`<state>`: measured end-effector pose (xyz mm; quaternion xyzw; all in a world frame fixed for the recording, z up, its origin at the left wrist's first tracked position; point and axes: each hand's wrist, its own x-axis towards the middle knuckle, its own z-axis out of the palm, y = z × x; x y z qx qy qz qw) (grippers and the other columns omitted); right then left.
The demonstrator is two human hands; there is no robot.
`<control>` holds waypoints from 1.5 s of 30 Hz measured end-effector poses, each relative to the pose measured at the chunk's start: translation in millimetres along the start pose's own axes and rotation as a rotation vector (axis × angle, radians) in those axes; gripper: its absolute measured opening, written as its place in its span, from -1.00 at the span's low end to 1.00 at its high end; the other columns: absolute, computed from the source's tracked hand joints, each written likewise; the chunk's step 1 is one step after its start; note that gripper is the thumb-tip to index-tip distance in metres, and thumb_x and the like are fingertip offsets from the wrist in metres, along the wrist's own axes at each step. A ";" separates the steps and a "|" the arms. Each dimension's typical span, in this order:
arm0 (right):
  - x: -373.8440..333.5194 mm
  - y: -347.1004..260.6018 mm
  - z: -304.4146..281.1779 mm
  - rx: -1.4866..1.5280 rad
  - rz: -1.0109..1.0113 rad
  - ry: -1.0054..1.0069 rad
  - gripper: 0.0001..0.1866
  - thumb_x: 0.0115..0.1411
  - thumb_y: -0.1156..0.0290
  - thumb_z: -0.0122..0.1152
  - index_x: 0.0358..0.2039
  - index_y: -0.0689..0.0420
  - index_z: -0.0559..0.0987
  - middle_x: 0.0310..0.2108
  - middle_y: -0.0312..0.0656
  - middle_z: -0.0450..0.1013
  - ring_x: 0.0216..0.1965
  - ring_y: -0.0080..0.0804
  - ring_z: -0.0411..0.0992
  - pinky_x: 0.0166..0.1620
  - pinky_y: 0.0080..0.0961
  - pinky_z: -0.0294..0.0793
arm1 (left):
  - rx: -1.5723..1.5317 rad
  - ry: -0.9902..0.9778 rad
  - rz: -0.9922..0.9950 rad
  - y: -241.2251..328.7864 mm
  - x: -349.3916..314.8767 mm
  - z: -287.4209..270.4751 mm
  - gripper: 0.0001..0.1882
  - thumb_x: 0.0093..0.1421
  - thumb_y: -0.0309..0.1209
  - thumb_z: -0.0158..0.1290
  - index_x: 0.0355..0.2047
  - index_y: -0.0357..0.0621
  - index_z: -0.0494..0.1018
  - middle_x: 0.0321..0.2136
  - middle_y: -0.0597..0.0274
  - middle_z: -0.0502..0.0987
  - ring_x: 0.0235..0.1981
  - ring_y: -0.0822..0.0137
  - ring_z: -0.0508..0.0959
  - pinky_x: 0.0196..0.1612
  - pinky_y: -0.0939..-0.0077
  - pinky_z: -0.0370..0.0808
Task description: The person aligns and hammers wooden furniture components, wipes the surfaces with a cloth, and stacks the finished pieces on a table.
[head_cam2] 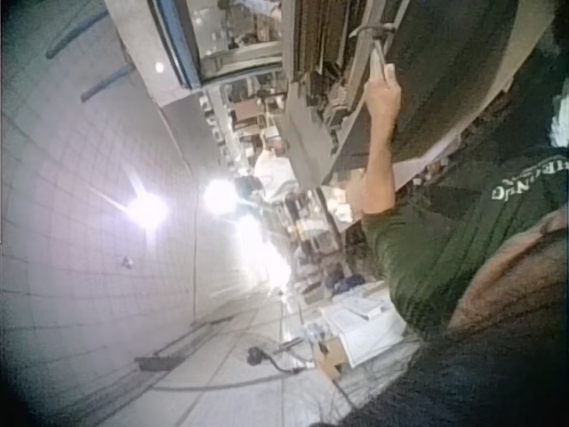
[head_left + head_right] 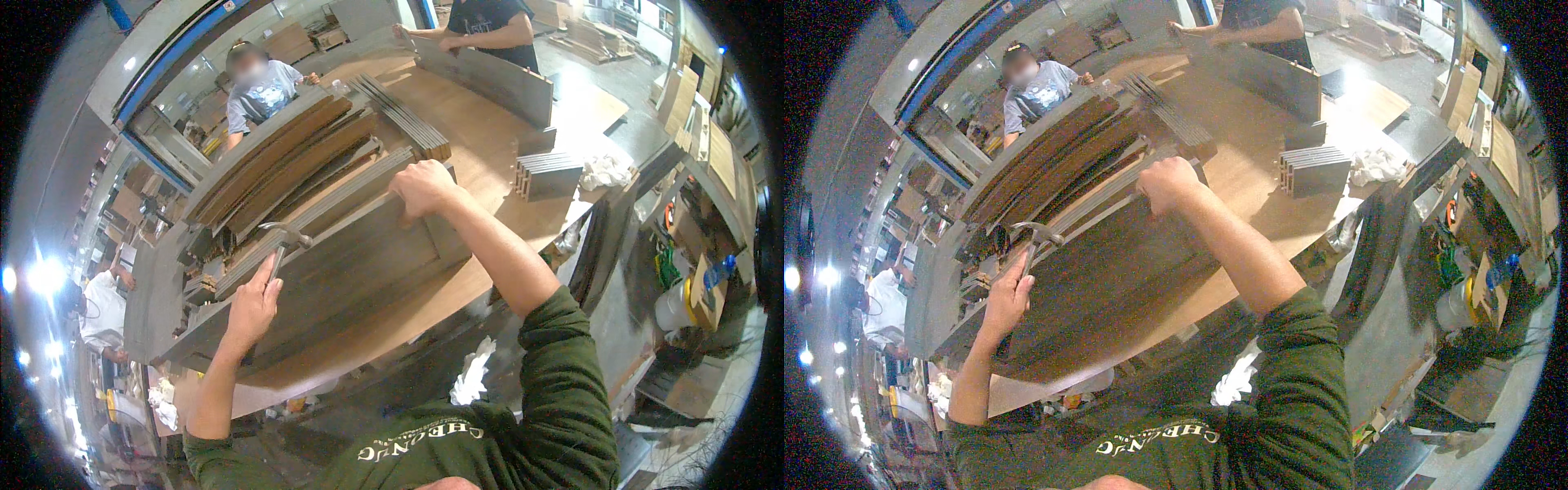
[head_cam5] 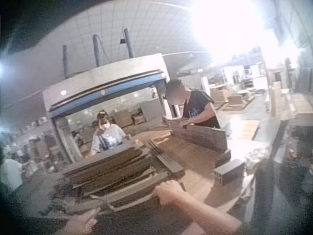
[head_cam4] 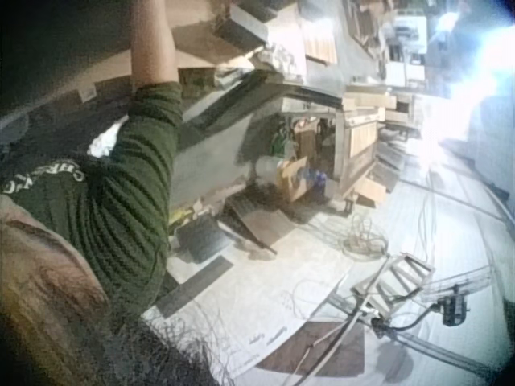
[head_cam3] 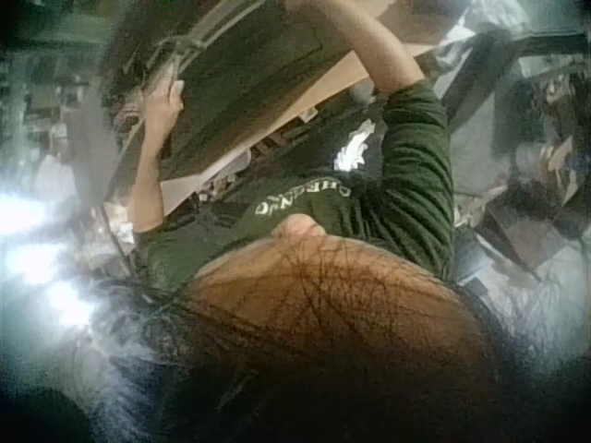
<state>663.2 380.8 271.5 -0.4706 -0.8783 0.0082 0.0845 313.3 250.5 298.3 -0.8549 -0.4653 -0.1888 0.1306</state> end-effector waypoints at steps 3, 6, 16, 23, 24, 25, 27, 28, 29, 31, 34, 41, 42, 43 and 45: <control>0.9 7.3 -0.3 -0.051 0.025 -0.125 -0.52 -0.37 0.01 0.46 -0.44 0.04 0.65 -0.48 -0.17 0.55 -0.35 -0.20 0.53 -0.27 -0.32 0.50 | -0.359 -0.175 -0.426 36.3 25.5 -26.9 -0.55 0.27 -0.37 -0.10 0.17 -0.15 0.27 -0.55 0.21 0.43 -0.66 0.51 0.35 -0.55 0.55 0.36; 1.9 6.0 -5.5 -0.046 0.037 -0.196 -0.56 -0.34 0.03 0.45 -0.48 0.08 0.65 -0.48 -0.16 0.56 -0.34 -0.21 0.54 -0.27 -0.33 0.50 | -0.476 -0.085 -0.614 49.7 34.2 -42.9 -0.55 0.28 -0.36 -0.10 0.18 -0.14 0.26 -0.58 0.24 0.42 -0.68 0.51 0.33 -0.56 0.57 0.35; -7.6 4.4 -5.2 -0.032 0.013 -0.086 -0.51 -0.40 0.01 0.48 -0.49 0.09 0.64 -0.47 -0.14 0.56 -0.34 -0.20 0.54 -0.26 -0.33 0.51 | -0.521 -0.134 -0.610 41.7 13.3 -35.5 -0.51 0.26 -0.32 -0.09 0.21 -0.11 0.22 -0.72 0.32 0.34 -0.75 0.53 0.34 -0.63 0.56 0.33; -4.7 2.9 -4.4 -0.037 0.071 -0.163 -0.48 -0.41 -0.01 0.50 -0.47 0.10 0.65 -0.45 -0.13 0.56 -0.34 -0.21 0.54 -0.25 -0.35 0.52 | -0.443 -0.227 -0.539 31.3 4.3 -29.1 -0.52 0.26 -0.36 -0.10 0.20 -0.12 0.22 -0.72 0.28 0.33 -0.71 0.50 0.35 -0.60 0.54 0.34; -5.0 4.7 -4.4 -0.050 0.085 -0.152 -0.48 -0.41 -0.01 0.49 -0.47 0.10 0.65 -0.45 -0.13 0.56 -0.34 -0.21 0.54 -0.25 -0.35 0.52 | -0.475 -0.205 -0.577 33.0 8.1 -33.9 -0.51 0.25 -0.36 -0.10 0.20 -0.12 0.22 -0.70 0.23 0.35 -0.71 0.47 0.37 -0.56 0.51 0.37; -3.8 3.2 -3.6 -0.058 0.089 -0.141 -0.49 -0.41 0.00 0.49 -0.47 0.10 0.65 -0.45 -0.13 0.56 -0.34 -0.21 0.54 -0.25 -0.36 0.52 | -0.499 -0.182 -0.625 33.5 6.9 -37.7 -0.50 0.25 -0.36 -0.09 0.20 -0.13 0.22 -0.69 0.19 0.37 -0.70 0.44 0.39 -0.53 0.48 0.39; -2.3 1.8 -1.9 -0.071 0.098 -0.111 -0.49 -0.40 0.00 0.49 -0.47 0.10 0.65 -0.45 -0.13 0.57 -0.33 -0.22 0.55 -0.25 -0.36 0.52 | -0.372 -0.169 -0.536 22.9 -1.6 -22.6 -0.50 0.25 -0.34 -0.09 0.20 -0.12 0.22 -0.70 0.19 0.37 -0.71 0.44 0.38 -0.54 0.49 0.38; -2.1 1.6 -3.1 -0.081 0.097 -0.091 -0.49 -0.41 0.00 0.49 -0.47 0.10 0.66 -0.44 -0.13 0.57 -0.33 -0.22 0.55 -0.26 -0.36 0.52 | -0.308 -0.156 -0.499 20.7 -5.5 -16.4 -0.50 0.26 -0.33 -0.09 0.21 -0.11 0.22 -0.70 0.19 0.37 -0.71 0.45 0.38 -0.54 0.49 0.38; -1.5 1.7 -4.0 -0.091 0.093 -0.070 -0.49 -0.41 0.00 0.49 -0.47 0.09 0.66 -0.44 -0.13 0.57 -0.33 -0.22 0.55 -0.26 -0.36 0.52 | -0.242 -0.144 -0.464 19.3 -10.4 -15.3 -0.50 0.26 -0.32 -0.09 0.21 -0.10 0.22 -0.71 0.19 0.37 -0.72 0.45 0.37 -0.55 0.49 0.37; 6.1 6.1 -2.7 -0.062 0.146 -0.086 -0.55 -0.37 0.07 0.44 -0.43 0.06 0.65 -0.40 -0.14 0.57 -0.29 -0.20 0.54 -0.23 -0.33 0.52 | -0.356 -0.195 -0.488 23.0 -12.1 -19.0 -0.50 0.26 -0.31 -0.08 0.20 -0.09 0.23 -0.73 0.21 0.35 -0.72 0.46 0.37 -0.57 0.51 0.36; 11.8 -9.9 -7.0 -0.102 0.154 -0.198 -0.66 -0.24 0.22 0.34 -0.35 -0.01 0.65 -0.31 -0.16 0.56 -0.20 -0.17 0.53 -0.18 -0.28 0.53 | -0.424 -0.182 -0.655 25.9 -27.9 -48.3 -0.51 0.26 -0.31 -0.09 0.20 -0.09 0.23 -0.74 0.23 0.33 -0.73 0.46 0.34 -0.57 0.52 0.34; 15.9 13.9 3.2 0.058 0.085 -0.184 -0.28 -0.39 -0.13 0.44 -0.18 0.01 0.62 -0.27 -0.05 0.55 -0.19 -0.11 0.51 -0.11 -0.24 0.48 | -0.316 -0.002 -0.819 15.7 -98.5 -132.2 -0.52 0.27 -0.35 -0.11 0.21 -0.07 0.22 -0.69 0.25 0.34 -0.69 0.50 0.36 -0.54 0.52 0.36; 21.1 12.2 3.6 0.089 0.047 -0.217 -0.28 -0.38 -0.16 0.43 -0.21 0.04 0.63 -0.31 -0.04 0.56 -0.23 -0.11 0.52 -0.14 -0.25 0.49 | -0.281 0.010 -0.824 2.2 -121.7 -147.1 -0.48 0.30 -0.29 -0.13 0.26 0.00 0.15 -0.67 0.42 0.29 -0.68 0.61 0.29 -0.65 0.69 0.30; 24.0 9.6 0.1 0.098 0.055 -0.250 -0.28 -0.38 -0.19 0.42 -0.25 0.07 0.64 -0.35 -0.03 0.56 -0.27 -0.11 0.54 -0.16 -0.27 0.50 | -0.300 0.047 -0.870 -13.8 -132.6 -153.4 -0.49 0.28 -0.32 -0.12 0.25 -0.01 0.18 -0.65 0.38 0.30 -0.67 0.58 0.31 -0.61 0.64 0.32; 50.3 -25.8 2.6 0.198 0.008 -0.391 -0.27 -0.38 -0.24 0.40 -0.33 0.14 0.65 -0.41 0.02 0.56 -0.36 -0.11 0.54 -0.23 -0.29 0.51 | -0.316 0.109 -0.982 -36.0 -153.3 -168.7 -0.51 0.26 -0.38 -0.10 0.21 -0.03 0.22 -0.63 0.29 0.33 -0.67 0.52 0.34 -0.54 0.56 0.36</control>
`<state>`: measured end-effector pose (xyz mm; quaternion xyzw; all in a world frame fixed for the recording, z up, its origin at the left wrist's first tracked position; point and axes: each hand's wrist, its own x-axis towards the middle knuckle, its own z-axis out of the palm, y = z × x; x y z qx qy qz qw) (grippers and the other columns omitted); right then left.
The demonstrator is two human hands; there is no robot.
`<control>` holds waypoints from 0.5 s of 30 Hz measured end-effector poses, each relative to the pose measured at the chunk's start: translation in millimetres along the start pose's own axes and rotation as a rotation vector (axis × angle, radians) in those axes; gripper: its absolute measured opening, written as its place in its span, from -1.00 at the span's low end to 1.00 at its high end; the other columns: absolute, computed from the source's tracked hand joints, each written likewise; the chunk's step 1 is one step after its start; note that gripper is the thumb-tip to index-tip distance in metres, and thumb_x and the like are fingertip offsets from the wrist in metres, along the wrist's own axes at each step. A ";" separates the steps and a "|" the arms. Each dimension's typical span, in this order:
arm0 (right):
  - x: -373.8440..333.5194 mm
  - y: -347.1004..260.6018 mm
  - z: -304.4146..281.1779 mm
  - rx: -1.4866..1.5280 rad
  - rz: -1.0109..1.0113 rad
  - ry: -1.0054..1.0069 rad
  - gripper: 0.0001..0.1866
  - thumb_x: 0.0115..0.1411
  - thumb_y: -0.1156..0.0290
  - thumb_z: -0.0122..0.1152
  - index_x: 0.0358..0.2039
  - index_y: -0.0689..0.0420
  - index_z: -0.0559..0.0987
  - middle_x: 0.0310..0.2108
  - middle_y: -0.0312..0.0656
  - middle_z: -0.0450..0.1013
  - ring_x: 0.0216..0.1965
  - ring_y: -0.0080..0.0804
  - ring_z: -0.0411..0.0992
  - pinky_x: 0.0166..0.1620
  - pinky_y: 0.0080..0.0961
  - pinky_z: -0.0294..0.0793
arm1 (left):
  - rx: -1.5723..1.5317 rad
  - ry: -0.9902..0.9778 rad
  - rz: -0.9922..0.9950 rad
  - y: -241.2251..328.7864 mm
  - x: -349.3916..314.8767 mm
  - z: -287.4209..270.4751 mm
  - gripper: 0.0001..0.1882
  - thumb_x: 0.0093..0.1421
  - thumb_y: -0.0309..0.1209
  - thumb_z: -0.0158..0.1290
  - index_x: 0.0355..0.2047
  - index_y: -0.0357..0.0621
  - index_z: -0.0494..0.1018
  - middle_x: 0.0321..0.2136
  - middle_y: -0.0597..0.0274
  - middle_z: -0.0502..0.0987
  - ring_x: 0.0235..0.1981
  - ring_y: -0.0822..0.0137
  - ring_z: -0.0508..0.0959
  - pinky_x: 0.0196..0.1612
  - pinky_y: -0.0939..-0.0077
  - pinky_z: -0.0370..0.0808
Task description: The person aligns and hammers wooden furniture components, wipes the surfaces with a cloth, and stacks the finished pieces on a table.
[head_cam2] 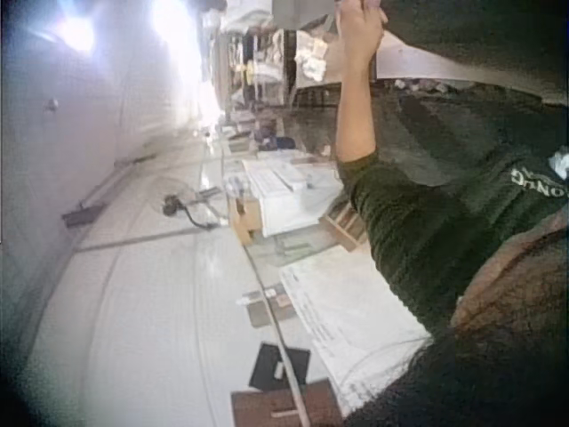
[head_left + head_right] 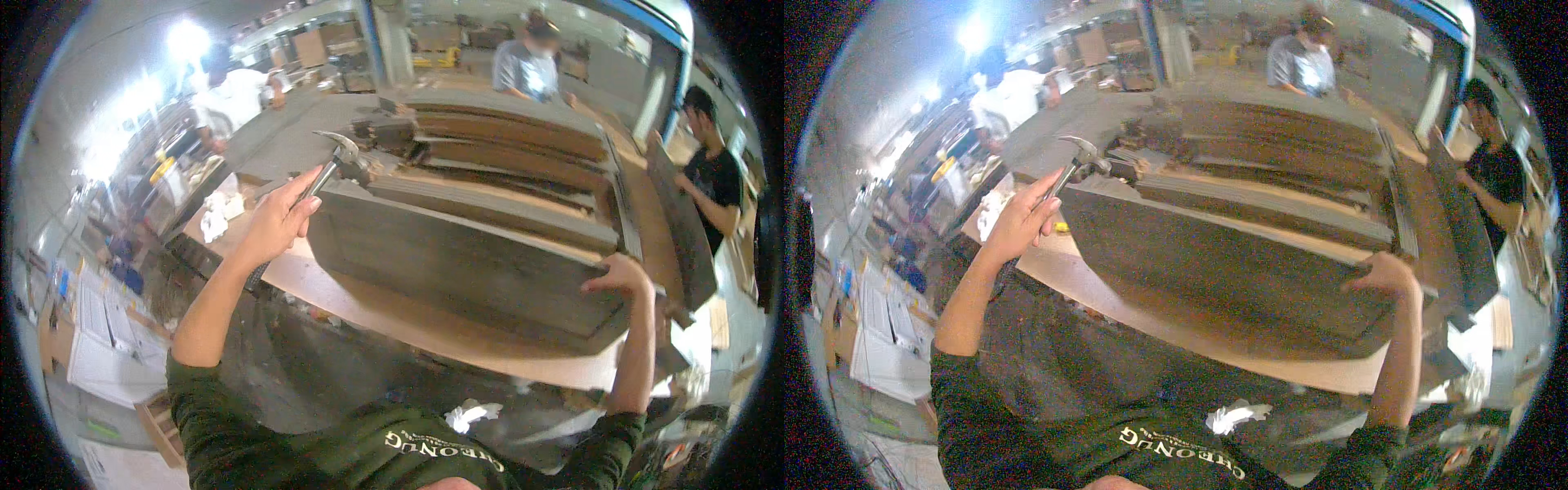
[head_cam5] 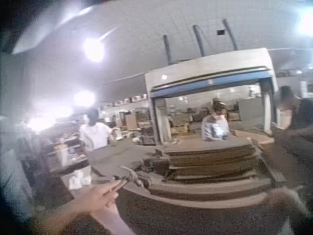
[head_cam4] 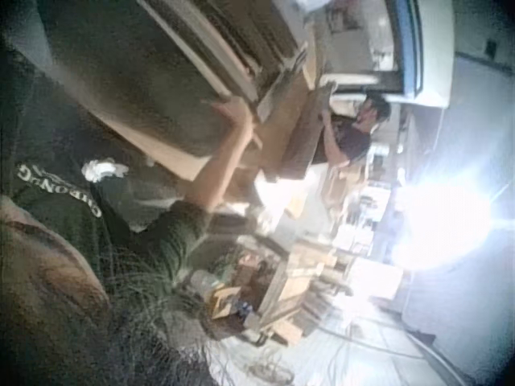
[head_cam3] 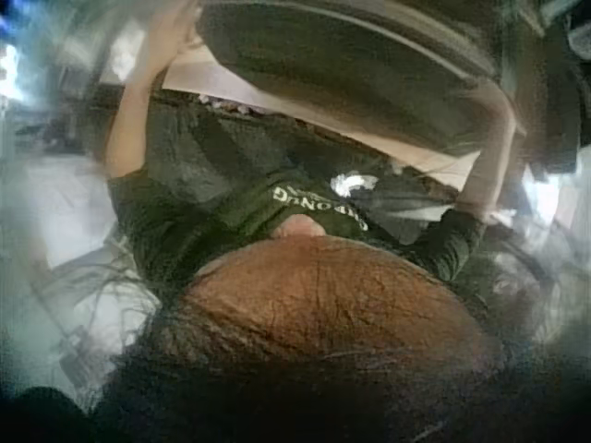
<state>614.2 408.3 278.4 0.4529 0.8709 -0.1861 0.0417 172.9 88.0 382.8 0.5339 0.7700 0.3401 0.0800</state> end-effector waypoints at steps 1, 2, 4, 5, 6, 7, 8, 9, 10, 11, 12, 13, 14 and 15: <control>22.3 -24.5 3.5 -0.046 -0.038 -0.044 -0.25 -0.37 -0.26 0.39 -0.36 0.18 0.64 -0.41 0.03 0.56 -0.37 -0.11 0.54 -0.25 -0.29 0.51 | -0.049 -0.014 -0.049 -6.5 -2.0 -17.1 -0.48 0.24 -0.40 -0.10 0.24 0.02 0.18 -0.60 0.34 0.33 -0.63 0.53 0.34 -0.54 0.59 0.36; 43.9 -55.5 8.7 -0.095 -0.064 -0.080 -0.23 -0.37 -0.29 0.38 -0.39 0.22 0.64 -0.41 0.05 0.55 -0.37 -0.12 0.54 -0.26 -0.29 0.50 | -0.062 -0.035 -0.082 -23.2 -0.5 -30.1 -0.46 0.24 -0.40 -0.10 0.24 0.03 0.16 -0.59 0.34 0.33 -0.62 0.53 0.35 -0.54 0.59 0.37; 76.2 -128.4 22.6 -0.245 -0.214 -0.047 -0.25 -0.33 -0.28 0.36 -0.44 0.26 0.63 -0.42 0.09 0.54 -0.37 -0.03 0.52 -0.24 -0.25 0.49 | -0.099 -0.078 -0.107 -64.8 0.7 -56.4 -0.43 0.22 -0.41 -0.10 0.26 0.06 0.12 -0.57 0.35 0.34 -0.60 0.53 0.35 -0.54 0.59 0.37; 83.9 -165.3 21.2 -0.136 -0.298 -0.066 -0.25 -0.32 -0.27 0.35 -0.40 0.25 0.62 -0.39 0.11 0.53 -0.32 0.01 0.51 -0.19 -0.22 0.48 | 0.011 -0.140 -0.150 -61.3 3.0 -64.5 -0.41 0.20 -0.43 -0.09 0.26 0.06 0.09 -0.53 0.30 0.38 -0.57 0.50 0.39 -0.52 0.53 0.39; 91.9 -201.3 26.7 -0.156 -0.386 0.004 -0.24 -0.32 -0.26 0.35 -0.35 0.24 0.62 -0.34 0.12 0.53 -0.26 0.02 0.51 -0.14 -0.21 0.47 | 0.045 -0.149 -0.152 -64.3 3.3 -67.3 -0.40 0.21 -0.42 -0.10 0.27 0.10 0.07 -0.55 0.31 0.39 -0.59 0.51 0.39 -0.53 0.55 0.39; 106.4 -236.6 28.9 -0.167 -0.405 -0.068 -0.24 -0.30 -0.23 0.36 -0.29 0.24 0.61 -0.29 0.12 0.52 -0.23 0.02 0.50 -0.12 -0.21 0.47 | 0.076 -0.165 -0.150 -69.7 6.8 -69.2 -0.40 0.22 -0.41 -0.11 0.28 0.13 0.05 -0.56 0.33 0.40 -0.60 0.52 0.38 -0.54 0.56 0.39; 118.9 -271.8 32.1 -0.169 -0.413 -0.052 -0.27 -0.28 -0.17 0.38 -0.29 0.25 0.61 -0.27 0.10 0.52 -0.21 0.01 0.50 -0.09 -0.22 0.47 | 0.110 -0.187 -0.147 -74.9 11.9 -71.5 -0.39 0.23 -0.40 -0.12 0.29 0.17 0.03 -0.58 0.35 0.41 -0.62 0.53 0.38 -0.55 0.57 0.39; 133.6 -298.8 39.2 -0.140 -0.359 -0.059 -0.28 -0.30 -0.11 0.42 -0.27 0.26 0.60 -0.23 0.08 0.52 -0.17 -0.01 0.50 -0.07 -0.23 0.47 | 0.164 -0.226 -0.197 -73.0 20.5 -71.6 -0.39 0.23 -0.40 -0.14 0.29 0.22 0.04 -0.55 0.30 0.46 -0.59 0.51 0.41 -0.51 0.56 0.40; 140.2 -333.3 42.2 -0.107 -0.336 -0.089 -0.30 -0.32 -0.07 0.46 -0.27 0.25 0.61 -0.19 0.06 0.51 -0.13 -0.02 0.48 -0.05 -0.23 0.46 | 0.180 -0.229 -0.146 -85.2 23.1 -73.1 -0.39 0.23 -0.40 -0.14 0.29 0.22 0.04 -0.54 0.28 0.46 -0.58 0.50 0.42 -0.50 0.56 0.41; 150.7 -357.6 52.0 -0.099 -0.399 -0.029 -0.30 -0.33 -0.03 0.47 -0.23 0.23 0.60 -0.15 0.06 0.50 -0.11 -0.02 0.48 -0.03 -0.23 0.46 | 0.196 -0.233 -0.097 -101.0 27.0 -72.9 -0.40 0.23 -0.40 -0.14 0.29 0.22 0.04 -0.52 0.27 0.47 -0.57 0.49 0.43 -0.48 0.56 0.42; 156.6 -370.9 54.8 -0.126 -0.366 -0.028 -0.31 -0.32 -0.02 0.46 -0.23 0.23 0.59 -0.18 0.05 0.51 -0.12 -0.03 0.48 -0.06 -0.23 0.47 | 0.211 -0.238 -0.044 -113.0 30.7 -74.4 -0.40 0.23 -0.40 -0.14 0.29 0.22 0.04 -0.50 0.26 0.48 -0.56 0.49 0.43 -0.46 0.56 0.42; 159.1 -384.1 62.9 -0.149 -0.329 -0.046 -0.32 -0.30 -0.01 0.45 -0.22 0.23 0.58 -0.20 0.03 0.52 -0.14 -0.05 0.48 -0.08 -0.22 0.48 | 0.243 -0.207 0.016 -123.9 30.9 -76.1 -0.40 0.23 -0.42 -0.14 0.29 0.21 0.06 -0.46 0.26 0.48 -0.53 0.49 0.43 -0.43 0.55 0.42; 160.7 -393.5 68.4 -0.172 -0.289 -0.062 -0.33 -0.29 0.00 0.44 -0.22 0.23 0.58 -0.23 0.02 0.53 -0.15 -0.07 0.49 -0.10 -0.22 0.49 | 0.185 -0.193 -0.020 -133.0 34.7 -79.8 -0.40 0.23 -0.42 -0.14 0.29 0.21 0.06 -0.46 0.26 0.46 -0.54 0.49 0.42 -0.44 0.55 0.42; 160.5 -395.3 68.5 -0.155 -0.265 -0.036 -0.40 -0.27 0.04 0.43 -0.25 0.20 0.60 -0.22 -0.03 0.53 -0.16 -0.09 0.49 -0.11 -0.22 0.50 | 0.128 -0.179 -0.053 -140.3 42.0 -85.1 -0.40 0.23 -0.43 -0.14 0.28 0.21 0.06 -0.46 0.27 0.45 -0.54 0.50 0.41 -0.44 0.54 0.42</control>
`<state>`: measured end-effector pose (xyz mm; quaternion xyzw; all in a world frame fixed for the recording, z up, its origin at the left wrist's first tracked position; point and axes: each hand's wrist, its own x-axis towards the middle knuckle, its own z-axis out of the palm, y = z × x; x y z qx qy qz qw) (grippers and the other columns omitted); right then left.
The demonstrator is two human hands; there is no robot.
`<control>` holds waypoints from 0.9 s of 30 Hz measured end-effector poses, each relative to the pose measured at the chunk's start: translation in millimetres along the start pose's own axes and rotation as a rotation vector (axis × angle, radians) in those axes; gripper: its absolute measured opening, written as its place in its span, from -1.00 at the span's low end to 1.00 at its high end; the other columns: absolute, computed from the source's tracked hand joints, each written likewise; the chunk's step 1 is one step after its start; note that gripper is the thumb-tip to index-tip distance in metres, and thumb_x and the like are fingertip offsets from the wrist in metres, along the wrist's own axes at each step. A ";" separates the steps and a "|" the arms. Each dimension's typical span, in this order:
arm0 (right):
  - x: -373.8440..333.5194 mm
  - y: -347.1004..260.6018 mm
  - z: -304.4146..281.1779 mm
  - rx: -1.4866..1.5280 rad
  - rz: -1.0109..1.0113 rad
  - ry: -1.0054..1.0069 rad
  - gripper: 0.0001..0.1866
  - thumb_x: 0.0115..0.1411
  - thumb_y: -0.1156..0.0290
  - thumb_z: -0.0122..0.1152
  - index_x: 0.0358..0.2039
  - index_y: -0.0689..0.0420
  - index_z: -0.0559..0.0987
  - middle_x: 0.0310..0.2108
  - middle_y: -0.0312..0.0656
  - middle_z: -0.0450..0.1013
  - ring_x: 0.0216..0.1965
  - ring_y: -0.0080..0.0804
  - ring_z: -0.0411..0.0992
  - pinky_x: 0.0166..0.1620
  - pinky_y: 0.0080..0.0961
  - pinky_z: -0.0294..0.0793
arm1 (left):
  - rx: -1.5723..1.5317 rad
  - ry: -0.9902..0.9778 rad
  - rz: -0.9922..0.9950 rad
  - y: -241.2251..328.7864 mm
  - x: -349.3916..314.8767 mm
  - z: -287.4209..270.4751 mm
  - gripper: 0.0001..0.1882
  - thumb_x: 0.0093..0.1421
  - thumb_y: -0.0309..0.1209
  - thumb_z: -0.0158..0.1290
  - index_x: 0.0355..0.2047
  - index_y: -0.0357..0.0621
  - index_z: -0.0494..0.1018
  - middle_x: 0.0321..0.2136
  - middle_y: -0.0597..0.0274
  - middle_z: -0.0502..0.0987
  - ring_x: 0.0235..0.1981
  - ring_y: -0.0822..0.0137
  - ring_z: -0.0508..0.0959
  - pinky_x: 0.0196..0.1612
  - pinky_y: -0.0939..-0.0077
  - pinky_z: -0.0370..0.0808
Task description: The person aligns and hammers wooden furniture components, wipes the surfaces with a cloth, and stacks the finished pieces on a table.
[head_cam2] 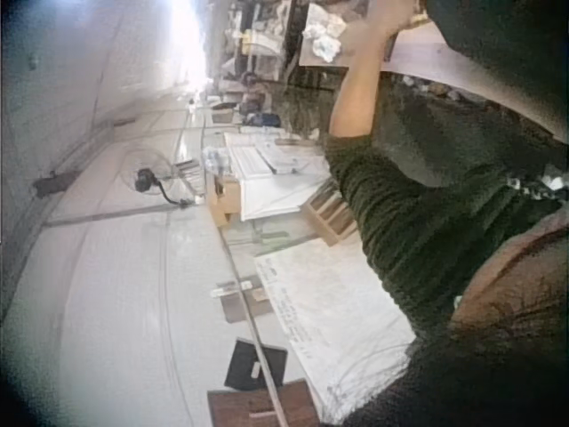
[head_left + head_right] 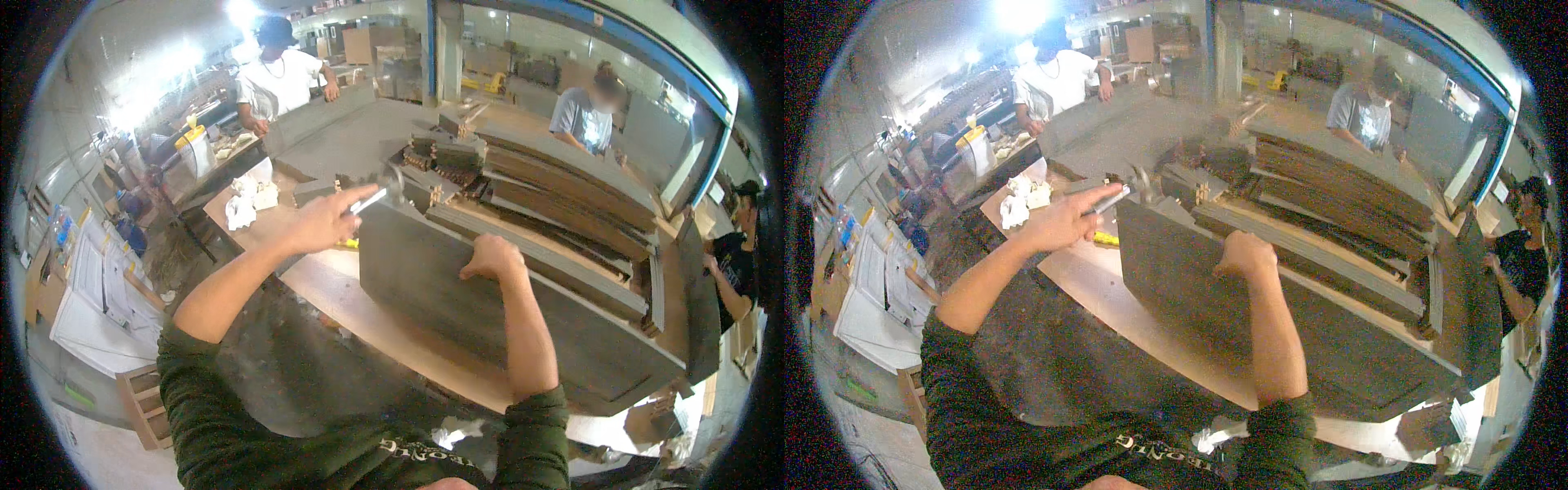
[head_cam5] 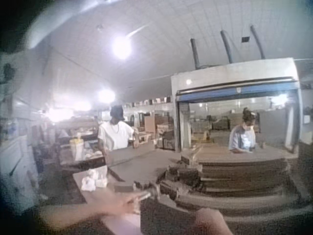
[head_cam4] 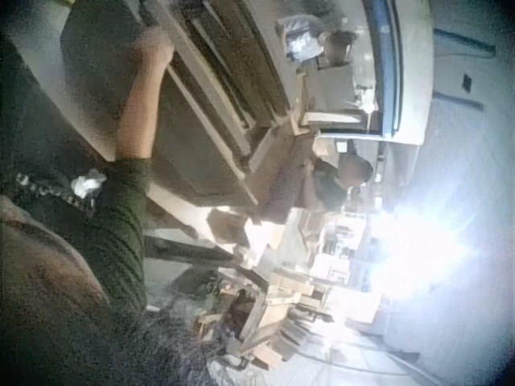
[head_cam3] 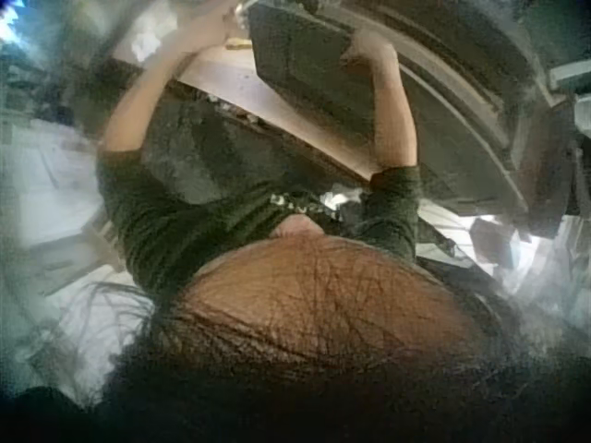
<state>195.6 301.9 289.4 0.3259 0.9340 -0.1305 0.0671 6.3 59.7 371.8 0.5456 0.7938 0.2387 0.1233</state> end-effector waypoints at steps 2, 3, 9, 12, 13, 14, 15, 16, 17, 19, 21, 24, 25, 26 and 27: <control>3.3 0.0 5.1 -0.007 0.044 0.063 -0.42 -0.27 0.06 0.44 -0.27 0.20 0.60 -0.23 -0.03 0.54 -0.17 -0.10 0.50 -0.11 -0.23 0.50 | -0.096 0.051 -0.019 2.4 9.6 -6.4 -0.40 0.25 -0.44 -0.15 0.29 0.22 0.06 -0.53 0.32 0.38 -0.56 0.51 0.37 -0.45 0.55 0.41; 3.2 0.3 7.1 -0.011 0.067 0.096 -0.43 -0.27 0.07 0.44 -0.28 0.19 0.60 -0.23 -0.04 0.54 -0.17 -0.10 0.50 -0.11 -0.23 0.50 | -0.098 0.072 -0.011 -3.5 17.7 -2.3 -0.40 0.23 -0.45 -0.13 0.28 0.18 0.07 -0.49 0.21 0.42 -0.55 0.41 0.42 -0.40 0.48 0.43; -1.9 -6.8 -1.0 -0.016 0.073 0.071 -0.47 -0.28 0.13 0.42 -0.26 0.16 0.60 -0.24 -0.01 0.54 -0.17 -0.08 0.51 -0.11 -0.24 0.52 | 0.108 -0.031 0.069 -37.3 39.8 7.4 -0.41 0.22 -0.44 -0.11 0.27 0.10 0.10 -0.42 0.01 0.49 -0.49 0.22 0.50 -0.29 0.33 0.45; -3.8 -8.8 1.4 -0.008 0.104 0.108 -0.46 -0.27 0.14 0.43 -0.24 0.15 0.59 -0.22 0.00 0.53 -0.17 -0.06 0.51 -0.10 -0.23 0.52 | 0.059 0.011 0.069 -38.2 47.9 -1.1 -0.40 0.23 -0.41 -0.11 0.28 0.19 0.07 -0.37 0.07 0.52 -0.49 0.27 0.49 -0.27 0.33 0.46; -4.9 -8.8 0.7 -0.006 0.111 0.114 -0.45 -0.27 0.14 0.43 -0.23 0.15 0.59 -0.22 0.00 0.53 -0.16 -0.05 0.51 -0.09 -0.23 0.52 | -0.005 0.015 -0.009 -26.3 47.3 -9.9 -0.38 0.24 -0.40 -0.10 0.30 0.23 0.05 -0.32 0.09 0.53 -0.51 0.34 0.47 -0.27 0.35 0.46; -5.9 -8.5 0.8 -0.012 0.120 0.116 -0.44 -0.27 0.13 0.44 -0.23 0.15 0.59 -0.22 0.00 0.53 -0.16 -0.05 0.51 -0.09 -0.23 0.52 | -0.002 0.055 -0.021 -18.5 48.3 -15.0 -0.38 0.23 -0.40 -0.10 0.30 0.22 0.03 -0.15 -0.03 0.52 -0.47 0.22 0.52 -0.22 0.28 0.47; -6.9 -7.9 1.2 -0.018 0.128 0.117 -0.44 -0.28 0.13 0.44 -0.23 0.15 0.58 -0.22 0.00 0.53 -0.16 -0.05 0.51 -0.10 -0.23 0.52 | 0.089 0.061 0.054 -33.6 54.7 -4.3 -0.38 0.23 -0.40 -0.11 0.30 0.22 0.03 -0.16 -0.04 0.52 -0.45 0.19 0.53 -0.21 0.26 0.46; -6.9 -11.2 0.2 -0.023 0.126 0.122 -0.43 -0.28 0.13 0.44 -0.23 0.15 0.58 -0.22 0.00 0.53 -0.16 -0.05 0.51 -0.10 -0.23 0.52 | 0.185 0.076 0.124 -59.7 61.2 9.4 -0.37 0.23 -0.40 -0.11 0.30 0.22 0.03 -0.16 -0.05 0.52 -0.44 0.16 0.54 -0.21 0.25 0.46; -5.0 -9.6 1.6 -0.029 0.120 0.115 -0.44 -0.28 0.13 0.44 -0.23 0.15 0.58 -0.22 0.00 0.53 -0.16 -0.05 0.51 -0.10 -0.23 0.52 | 0.277 0.089 0.198 -62.3 61.8 15.0 -0.37 0.23 -0.41 -0.11 0.30 0.22 0.03 -0.17 -0.07 0.53 -0.42 0.13 0.55 -0.21 0.24 0.45; -0.1 -7.6 5.7 -0.036 0.103 0.102 -0.44 -0.29 0.13 0.43 -0.25 0.15 0.58 -0.22 0.00 0.53 -0.16 -0.05 0.51 -0.10 -0.23 0.52 | 0.274 -0.022 0.226 -71.6 60.3 16.4 -0.38 0.23 -0.41 -0.13 0.30 0.23 0.04 -0.25 -0.07 0.54 -0.39 0.06 0.56 -0.21 0.22 0.45; 2.5 -10.3 4.0 -0.036 0.089 0.065 -0.46 -0.29 0.14 0.43 -0.25 0.15 0.59 -0.22 0.00 0.53 -0.16 -0.05 0.51 -0.10 -0.22 0.52 | 0.181 0.044 0.352 -87.0 63.4 8.6 -0.38 0.23 -0.41 -0.14 0.30 0.25 0.04 -0.34 -0.04 0.55 -0.44 0.09 0.54 -0.24 0.23 0.45; -3.1 -14.1 5.1 -0.041 0.129 0.071 -0.46 -0.28 0.13 0.42 -0.25 0.14 0.59 -0.22 0.00 0.53 -0.16 -0.05 0.51 -0.09 -0.21 0.52 | 0.026 0.055 0.022 -40.0 53.3 -12.6 -0.40 0.20 -0.40 -0.10 0.27 0.11 0.09 -0.30 -0.22 0.50 -0.37 -0.10 0.52 -0.21 0.17 0.43; -4.6 -19.7 5.4 -0.042 0.136 0.088 -0.46 -0.27 0.13 0.42 -0.25 0.14 0.59 -0.21 0.00 0.53 -0.16 -0.06 0.51 -0.09 -0.21 0.52 | -0.014 0.125 0.002 -43.0 52.4 -14.4 -0.40 0.20 -0.40 -0.10 0.27 0.12 0.09 -0.31 -0.22 0.50 -0.38 -0.10 0.52 -0.22 0.17 0.42; -4.0 -21.5 5.0 -0.037 0.126 0.076 -0.47 -0.26 0.13 0.42 -0.25 0.14 0.59 -0.21 0.00 0.53 -0.16 -0.06 0.51 -0.09 -0.21 0.52 | 0.071 0.166 0.069 -60.4 59.4 -8.6 -0.40 0.20 -0.41 -0.10 0.27 0.11 0.08 -0.34 -0.24 0.49 -0.35 -0.09 0.51 -0.20 0.18 0.42; -2.8 -23.1 4.1 -0.031 0.117 0.065 -0.47 -0.26 0.13 0.42 -0.25 0.14 0.59 -0.21 0.00 0.53 -0.16 -0.07 0.51 -0.09 -0.22 0.52 | 0.139 0.103 0.109 -77.6 61.3 -0.8 -0.40 0.20 -0.41 -0.10 0.27 0.11 0.08 -0.34 -0.24 0.49 -0.34 -0.09 0.51 -0.19 0.18 0.42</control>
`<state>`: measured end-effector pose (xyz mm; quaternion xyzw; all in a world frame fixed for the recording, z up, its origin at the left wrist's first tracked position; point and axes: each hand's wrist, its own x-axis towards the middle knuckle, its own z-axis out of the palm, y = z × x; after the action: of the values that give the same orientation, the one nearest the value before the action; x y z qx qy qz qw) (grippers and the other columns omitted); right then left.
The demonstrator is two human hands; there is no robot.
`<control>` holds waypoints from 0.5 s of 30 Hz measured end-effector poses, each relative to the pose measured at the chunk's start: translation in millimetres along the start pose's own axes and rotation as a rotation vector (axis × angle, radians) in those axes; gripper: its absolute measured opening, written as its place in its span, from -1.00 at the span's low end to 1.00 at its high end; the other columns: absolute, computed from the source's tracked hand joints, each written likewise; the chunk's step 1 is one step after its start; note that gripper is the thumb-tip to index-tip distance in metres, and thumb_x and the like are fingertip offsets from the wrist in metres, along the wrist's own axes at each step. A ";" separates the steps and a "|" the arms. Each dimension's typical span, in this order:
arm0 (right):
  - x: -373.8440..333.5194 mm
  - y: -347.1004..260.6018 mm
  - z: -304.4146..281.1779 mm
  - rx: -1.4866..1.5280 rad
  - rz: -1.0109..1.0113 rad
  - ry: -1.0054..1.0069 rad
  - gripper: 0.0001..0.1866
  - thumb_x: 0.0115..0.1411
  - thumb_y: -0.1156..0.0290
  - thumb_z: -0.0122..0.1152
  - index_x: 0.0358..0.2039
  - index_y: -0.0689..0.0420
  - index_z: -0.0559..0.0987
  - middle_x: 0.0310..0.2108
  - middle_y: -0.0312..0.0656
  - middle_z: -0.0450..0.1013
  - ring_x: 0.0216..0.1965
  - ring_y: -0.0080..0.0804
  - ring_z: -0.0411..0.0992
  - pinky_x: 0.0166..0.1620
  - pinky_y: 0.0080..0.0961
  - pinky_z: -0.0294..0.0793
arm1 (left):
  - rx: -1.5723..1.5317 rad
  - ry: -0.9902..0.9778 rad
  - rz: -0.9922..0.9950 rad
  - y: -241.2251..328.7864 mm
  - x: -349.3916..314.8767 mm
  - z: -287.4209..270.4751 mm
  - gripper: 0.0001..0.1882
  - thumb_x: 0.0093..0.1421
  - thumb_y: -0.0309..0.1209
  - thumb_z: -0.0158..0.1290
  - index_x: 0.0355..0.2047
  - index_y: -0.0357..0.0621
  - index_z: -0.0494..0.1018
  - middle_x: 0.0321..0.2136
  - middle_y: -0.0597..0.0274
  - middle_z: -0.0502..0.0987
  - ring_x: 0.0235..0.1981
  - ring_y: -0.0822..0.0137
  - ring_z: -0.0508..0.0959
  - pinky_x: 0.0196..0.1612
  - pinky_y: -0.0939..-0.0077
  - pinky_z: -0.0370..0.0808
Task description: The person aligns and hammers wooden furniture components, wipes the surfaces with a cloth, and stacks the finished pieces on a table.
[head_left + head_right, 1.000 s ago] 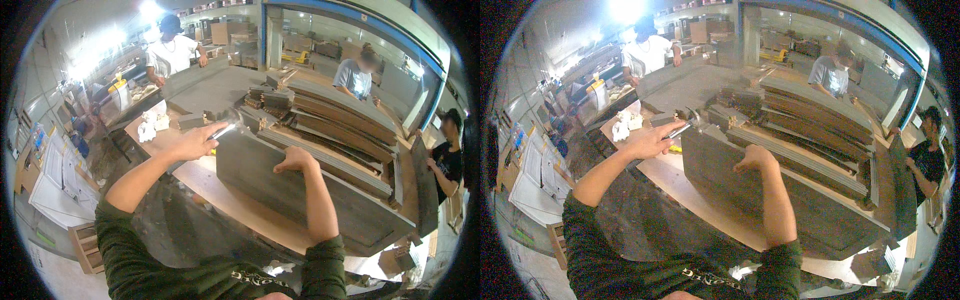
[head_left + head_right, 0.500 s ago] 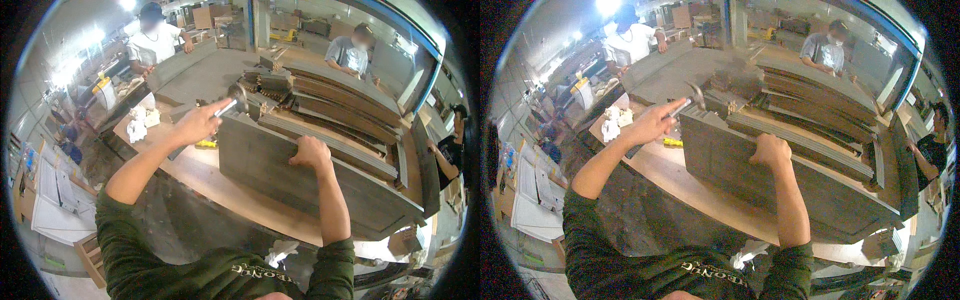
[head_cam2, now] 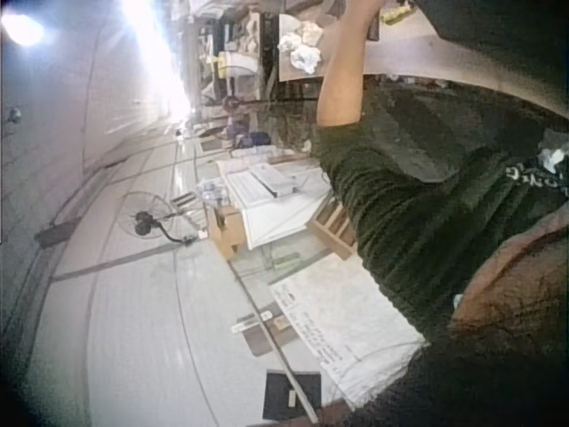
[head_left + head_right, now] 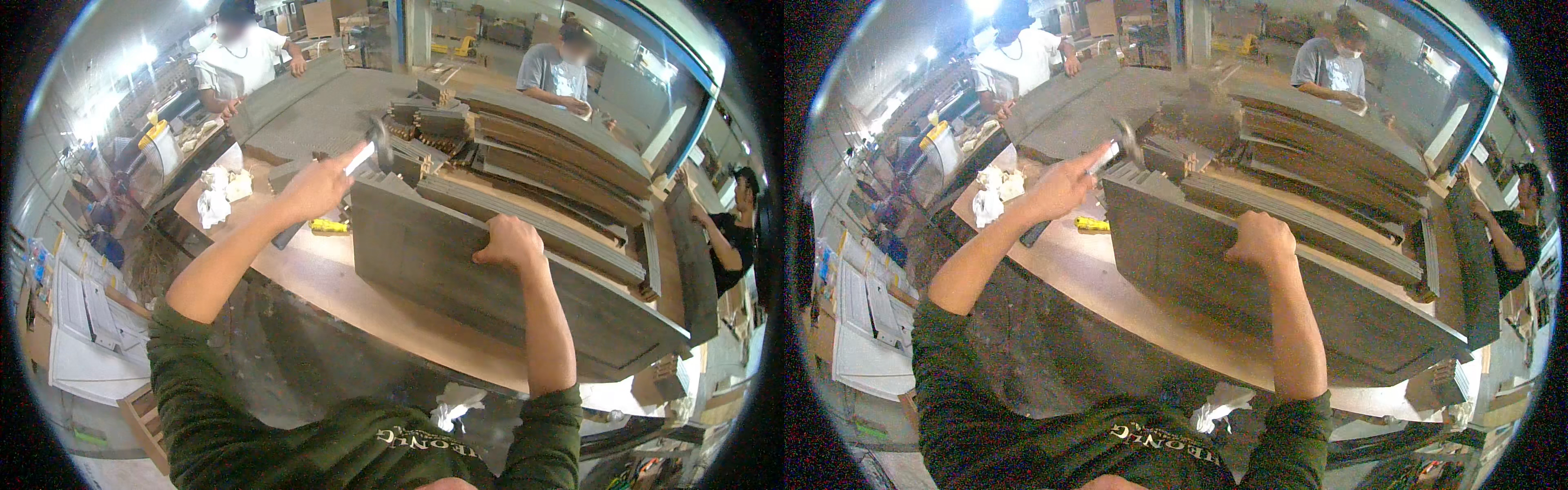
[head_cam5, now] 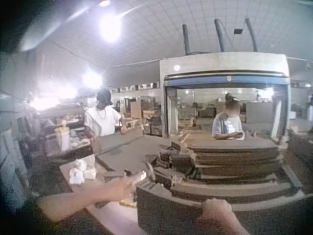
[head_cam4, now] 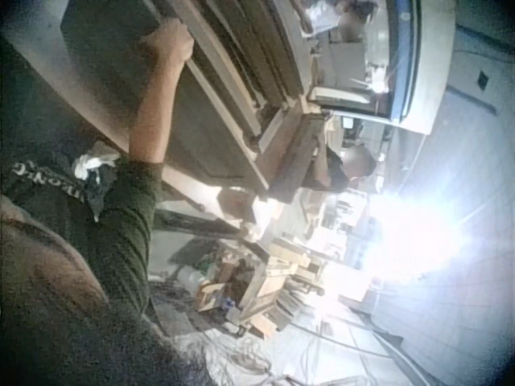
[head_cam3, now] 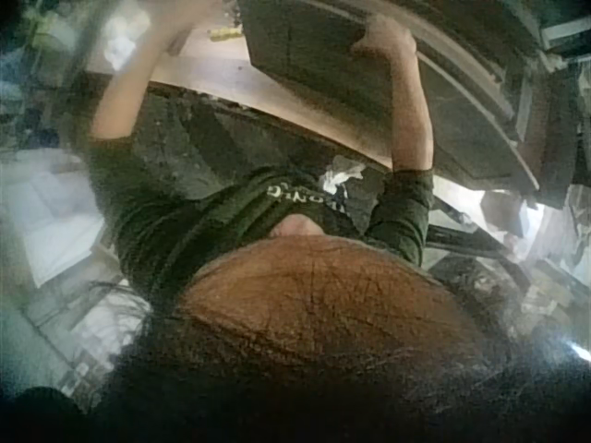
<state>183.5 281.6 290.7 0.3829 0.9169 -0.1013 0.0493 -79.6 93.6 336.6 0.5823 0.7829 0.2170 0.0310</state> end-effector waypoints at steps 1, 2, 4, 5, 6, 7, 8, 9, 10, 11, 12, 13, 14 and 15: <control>-1.0 2.0 -2.0 0.000 0.003 0.000 -0.47 -0.25 0.13 0.42 -0.24 0.14 0.59 -0.21 -0.01 0.53 -0.16 -0.08 0.51 -0.09 -0.22 0.52 | 0.057 -0.057 0.063 -1.3 -1.4 6.6 -0.40 0.20 -0.40 -0.10 0.27 0.10 0.08 -0.34 -0.24 0.49 -0.32 -0.09 0.50 -0.18 0.19 0.42; -0.2 4.5 -0.8 -0.003 -0.027 0.008 -0.48 -0.25 0.12 0.40 -0.25 0.13 0.60 -0.23 -0.02 0.54 -0.17 -0.09 0.51 -0.10 -0.23 0.51 | 0.115 -0.115 0.128 -3.0 -0.6 10.4 -0.40 0.21 -0.40 -0.10 0.28 0.10 0.08 -0.35 -0.24 0.49 -0.31 -0.09 0.50 -0.16 0.19 0.41; 4.0 26.7 11.4 -0.020 -0.031 0.025 -0.48 -0.25 0.10 0.38 -0.26 0.11 0.61 -0.27 -0.05 0.54 -0.18 -0.10 0.49 -0.13 -0.23 0.50 | 0.053 -0.184 0.039 11.0 9.2 4.8 -0.40 0.20 -0.37 -0.08 0.27 0.10 0.10 -0.34 -0.20 0.51 -0.31 -0.03 0.51 -0.13 0.20 0.40; 9.3 35.4 19.0 0.000 0.010 0.019 -0.50 -0.22 0.10 0.34 -0.26 0.13 0.61 -0.27 -0.05 0.54 -0.17 -0.10 0.49 -0.12 -0.22 0.50 | 0.018 -0.215 -0.008 26.8 12.4 1.7 -0.40 0.20 -0.36 -0.07 0.27 0.10 0.11 -0.34 -0.17 0.52 -0.33 0.00 0.52 -0.13 0.20 0.40; 9.1 37.4 19.6 0.036 -0.023 0.037 -0.53 -0.22 0.12 0.33 -0.29 0.14 0.61 -0.28 -0.04 0.54 -0.20 -0.09 0.50 -0.13 -0.21 0.51 | -0.045 -0.158 -0.161 34.8 12.4 -3.1 -0.39 0.19 -0.36 -0.06 0.28 0.11 0.11 -0.40 -0.08 0.53 -0.39 0.16 0.50 -0.22 0.30 0.43; 10.3 28.3 20.1 0.017 0.043 0.053 -0.55 -0.21 0.14 0.35 -0.32 0.15 0.62 -0.31 -0.02 0.55 -0.23 -0.08 0.51 -0.16 -0.20 0.53 | -0.112 -0.093 -0.131 24.3 12.7 -2.4 -0.36 0.17 -0.42 -0.06 0.28 0.11 0.10 -0.40 -0.01 0.51 -0.41 0.26 0.46 -0.28 0.40 0.42; 5.9 14.5 13.4 0.029 -0.023 0.057 -0.57 -0.22 0.15 0.38 -0.34 0.16 0.62 -0.34 -0.03 0.55 -0.25 -0.08 0.53 -0.20 -0.20 0.54 | -0.171 -0.022 -0.106 13.0 7.8 -6.9 -0.34 0.15 -0.48 -0.06 0.29 0.10 0.09 -0.41 0.07 0.49 -0.43 0.36 0.41 -0.33 0.50 0.42; 0.5 16.5 3.2 0.046 -0.054 0.007 -0.56 -0.22 0.14 0.40 -0.35 0.15 0.62 -0.33 -0.06 0.56 -0.25 -0.11 0.53 -0.22 -0.21 0.55 | -0.074 0.086 0.099 1.0 6.9 5.9 -0.35 0.15 -0.53 -0.10 0.28 0.09 0.10 -0.17 -0.02 0.44 -0.20 0.19 0.42 -0.12 0.41 0.37; 4.1 20.6 9.1 0.057 -0.011 0.039 -0.57 -0.21 0.13 0.40 -0.36 0.14 0.63 -0.33 -0.08 0.56 -0.27 -0.13 0.54 -0.23 -0.24 0.56 | 0.047 0.215 0.298 -6.0 8.2 18.9 -0.35 0.14 -0.57 -0.13 0.27 0.07 0.11 0.06 -0.10 0.38 0.03 0.03 0.44 0.08 0.32 0.32; -2.0 21.6 3.0 0.086 0.013 0.051 -0.57 -0.22 0.14 0.41 -0.34 0.13 0.63 -0.32 -0.08 0.56 -0.25 -0.15 0.54 -0.21 -0.27 0.56 | 0.120 -0.124 0.052 -3.0 6.2 19.8 -0.35 0.14 -0.58 -0.16 0.27 0.09 0.11 0.16 -0.08 0.27 0.20 -0.07 0.24 0.21 0.29 0.17; 1.3 26.9 5.1 0.101 -0.015 0.102 -0.55 -0.23 0.16 0.43 -0.31 0.11 0.63 -0.30 -0.09 0.56 -0.23 -0.16 0.54 -0.19 -0.29 0.55 | 0.105 -0.087 0.147 -5.3 4.8 20.3 -0.34 0.14 -0.57 -0.16 0.27 0.11 0.10 0.16 -0.08 0.28 0.10 -0.02 0.35 0.13 0.30 0.26; -3.1 17.5 -4.4 0.110 -0.022 0.098 -0.55 -0.23 0.17 0.45 -0.29 0.09 0.63 -0.27 -0.10 0.56 -0.22 -0.17 0.53 -0.18 -0.30 0.55 | 0.103 -0.043 0.211 -8.7 0.6 13.8 -0.34 0.14 -0.57 -0.16 0.28 0.14 0.10 0.15 -0.07 0.29 -0.01 0.03 0.46 0.05 0.32 0.36; -1.8 24.5 -0.4 0.105 -0.036 0.131 -0.56 -0.23 0.16 0.45 -0.30 0.08 0.64 -0.27 -0.11 0.56 -0.21 -0.19 0.53 -0.19 -0.32 0.55 | -0.002 -0.142 0.064 15.1 3.9 6.7 -0.33 0.14 -0.57 -0.16 0.28 0.15 0.10 0.15 -0.07 0.30 -0.18 0.14 0.49 -0.09 0.38 0.42; -1.1 28.9 -0.5 0.098 -0.007 0.075 -0.56 -0.25 0.16 0.46 -0.32 0.08 0.64 -0.28 -0.12 0.56 -0.20 -0.23 0.53 -0.19 -0.35 0.54 | -0.098 -0.241 -0.092 35.2 3.7 1.9 -0.32 0.13 -0.57 -0.17 0.29 0.16 0.10 0.14 -0.06 0.32 -0.36 0.26 0.51 -0.24 0.43 0.48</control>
<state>204.8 300.8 287.1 0.3850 0.9134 -0.1321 -0.0041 -48.6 105.6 348.9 0.5654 0.7878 0.1816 0.1632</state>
